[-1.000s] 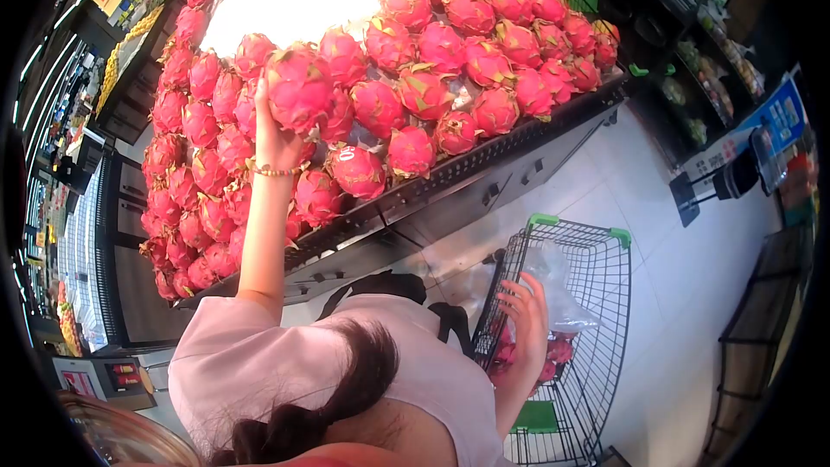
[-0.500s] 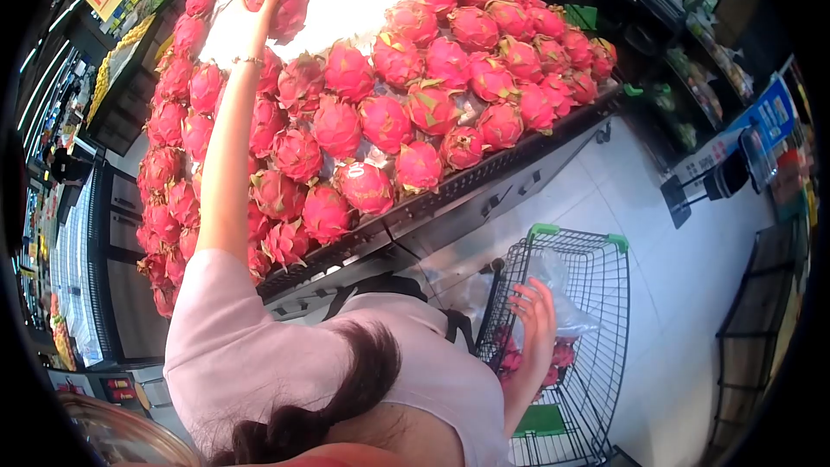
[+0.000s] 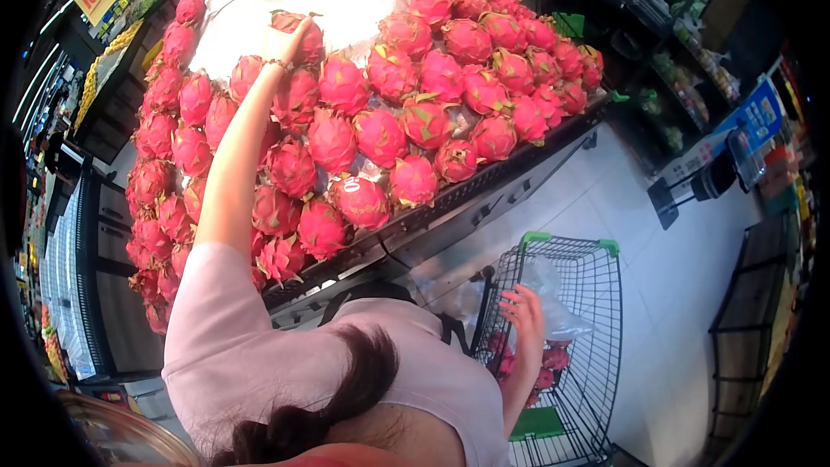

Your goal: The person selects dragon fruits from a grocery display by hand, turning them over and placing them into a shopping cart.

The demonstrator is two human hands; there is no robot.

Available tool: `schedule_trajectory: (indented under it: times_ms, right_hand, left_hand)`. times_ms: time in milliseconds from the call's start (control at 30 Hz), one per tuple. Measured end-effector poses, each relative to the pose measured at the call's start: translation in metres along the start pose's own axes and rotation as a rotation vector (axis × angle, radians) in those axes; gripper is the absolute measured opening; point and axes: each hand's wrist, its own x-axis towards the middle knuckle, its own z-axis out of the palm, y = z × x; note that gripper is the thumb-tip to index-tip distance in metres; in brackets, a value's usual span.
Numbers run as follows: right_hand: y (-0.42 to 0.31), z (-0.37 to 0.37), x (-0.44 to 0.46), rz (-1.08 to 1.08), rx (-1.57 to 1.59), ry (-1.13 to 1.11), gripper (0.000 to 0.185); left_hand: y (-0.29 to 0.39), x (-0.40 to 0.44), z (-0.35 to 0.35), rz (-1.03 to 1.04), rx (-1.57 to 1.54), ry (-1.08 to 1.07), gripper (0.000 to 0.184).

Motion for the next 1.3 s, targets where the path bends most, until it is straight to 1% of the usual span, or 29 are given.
schedule_trajectory:
  times_ms: [33, 133, 233, 333, 433, 467, 567, 600, 700, 733, 767, 833, 867, 967, 1000, 1100, 1133, 1167, 1233, 1267, 1300]
  right_hand:
    - [0.001, 0.001, 0.001, 0.008, -0.004, -0.002, 0.040]
    - [0.005, 0.001, 0.005, 0.023, -0.018, -0.008, 0.039]
    - [0.005, -0.001, 0.009, 0.020, -0.028, -0.015, 0.038]
    - [0.003, -0.002, 0.014, 0.016, -0.024, -0.022, 0.037]
    - [0.008, -0.008, 0.016, 0.022, -0.021, -0.027, 0.036]
    - [0.009, -0.009, 0.015, 0.027, -0.020, -0.024, 0.036]
    - [0.004, -0.008, 0.015, 0.034, -0.033, -0.005, 0.035]
    - [0.001, -0.008, 0.017, 0.035, -0.041, 0.003, 0.035]
    - [-0.002, -0.015, 0.022, 0.043, -0.048, 0.003, 0.034]
    - [0.000, -0.019, 0.021, 0.053, -0.047, 0.007, 0.034]
    - [0.001, -0.023, 0.020, 0.063, -0.047, 0.010, 0.034]
    - [0.005, -0.029, 0.023, 0.082, -0.050, 0.008, 0.034]
    - [0.008, -0.032, 0.022, 0.096, -0.056, 0.011, 0.035]
    - [0.014, -0.042, 0.021, 0.114, -0.077, -0.005, 0.036]
    - [0.016, -0.045, 0.021, 0.116, -0.085, -0.015, 0.036]
    - [0.019, -0.047, 0.024, 0.116, -0.086, -0.009, 0.036]
    - [0.018, -0.047, 0.026, 0.114, -0.096, -0.010, 0.036]
    - [0.015, -0.046, 0.029, 0.113, -0.107, -0.011, 0.036]
    - [0.016, -0.042, 0.031, 0.118, -0.116, -0.022, 0.035]
    - [0.017, -0.040, 0.031, 0.123, -0.122, -0.034, 0.035]
    - [0.016, -0.041, 0.032, 0.125, -0.138, -0.041, 0.035]
  left_hand:
    - [0.002, -0.002, -0.001, -0.012, 0.004, -0.029, 0.112]
    - [-0.008, 0.008, 0.016, 0.020, -0.028, 0.014, 0.114]
    - [-0.009, 0.013, 0.019, -0.098, -0.022, -0.065, 0.120]
    - [-0.008, 0.015, 0.018, -0.139, -0.141, -0.151, 0.124]
    - [-0.004, 0.014, 0.022, -0.024, -0.046, -0.080, 0.127]
    - [-0.001, 0.010, 0.024, 0.029, -0.051, -0.018, 0.120]
    - [0.020, -0.012, 0.014, 0.210, 0.103, -0.040, 0.106]
    - [0.031, -0.027, 0.007, 0.271, 0.288, -0.106, 0.087]
    - [0.033, -0.047, 0.007, 0.444, 0.480, -0.376, 0.075]
    - [0.016, -0.043, 0.022, 0.637, 0.280, -0.236, 0.067]
    - [0.002, -0.038, 0.040, 0.609, 0.259, -0.205, 0.067]
    - [0.009, -0.048, 0.035, 0.547, 0.227, -0.125, 0.068]
    - [0.014, -0.052, 0.033, 0.439, 0.282, -0.099, 0.073]
    - [0.027, -0.043, 0.025, 0.267, 0.221, -0.147, 0.083]
    - [0.026, -0.037, 0.026, 0.294, 0.234, -0.104, 0.093]
    - [0.027, -0.012, 0.024, 0.235, 0.138, -0.277, 0.100]
    - [0.018, 0.000, 0.033, 0.223, 0.072, -0.255, 0.107]
    - [0.006, 0.010, 0.040, 0.150, -0.023, -0.235, 0.109]
    - [0.005, 0.019, 0.034, 0.016, -0.207, -0.194, 0.113]
    - [0.007, 0.019, 0.037, -0.056, -0.269, -0.123, 0.111]
    - [0.016, 0.012, 0.035, -0.009, -0.238, -0.088, 0.110]
